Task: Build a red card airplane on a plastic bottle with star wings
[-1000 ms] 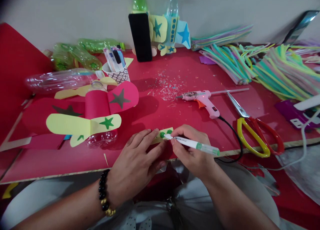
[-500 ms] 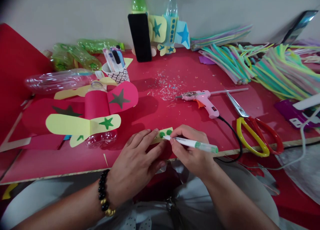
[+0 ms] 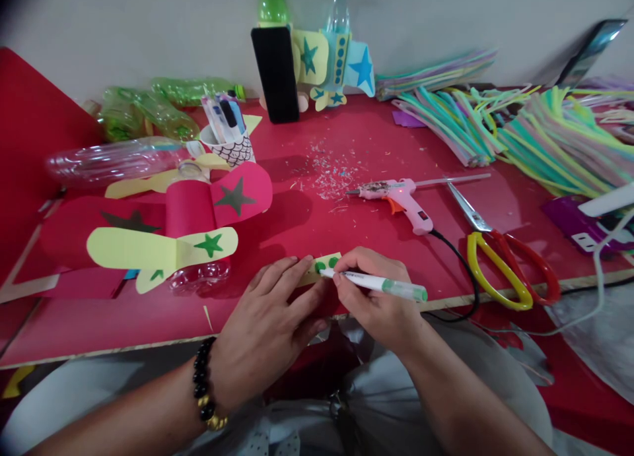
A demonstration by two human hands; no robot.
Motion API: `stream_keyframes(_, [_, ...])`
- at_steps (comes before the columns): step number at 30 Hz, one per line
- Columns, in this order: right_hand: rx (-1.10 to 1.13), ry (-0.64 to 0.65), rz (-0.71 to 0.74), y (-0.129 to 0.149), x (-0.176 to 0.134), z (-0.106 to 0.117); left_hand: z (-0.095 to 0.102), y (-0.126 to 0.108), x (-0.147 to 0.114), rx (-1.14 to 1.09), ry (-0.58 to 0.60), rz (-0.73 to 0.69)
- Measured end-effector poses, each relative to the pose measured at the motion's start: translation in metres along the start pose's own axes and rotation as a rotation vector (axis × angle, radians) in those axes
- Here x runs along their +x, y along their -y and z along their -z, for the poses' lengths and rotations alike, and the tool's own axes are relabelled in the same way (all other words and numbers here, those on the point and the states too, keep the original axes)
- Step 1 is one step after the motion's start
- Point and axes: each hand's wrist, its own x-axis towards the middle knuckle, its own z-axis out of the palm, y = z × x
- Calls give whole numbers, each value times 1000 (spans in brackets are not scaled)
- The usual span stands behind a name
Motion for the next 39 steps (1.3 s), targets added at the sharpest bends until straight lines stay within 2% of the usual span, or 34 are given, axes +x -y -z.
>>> stream_keyframes(18, [-18, -16, -40, 0, 0, 1, 0, 0, 0, 7, 2, -4])
stream_keyframes(21, [-38, -35, -26, 0, 0, 0, -1, 1, 0, 5, 4, -6])
stream_keyframes(25, [-4, 3, -9, 1, 1, -1, 0, 0, -1, 4, 8, 2])
stream_keyframes(30, [-24, -42, -21, 1, 1, -1, -1, 0, -1, 3, 8, -3])
stream_keyframes(35, [4, 10, -10, 1, 1, 0, -1, 1, -1, -4, 0, -3])
stream_keyframes(39, [-13, -24, -6, 1, 1, -1, -1, 0, -1, -6, 2, -7])
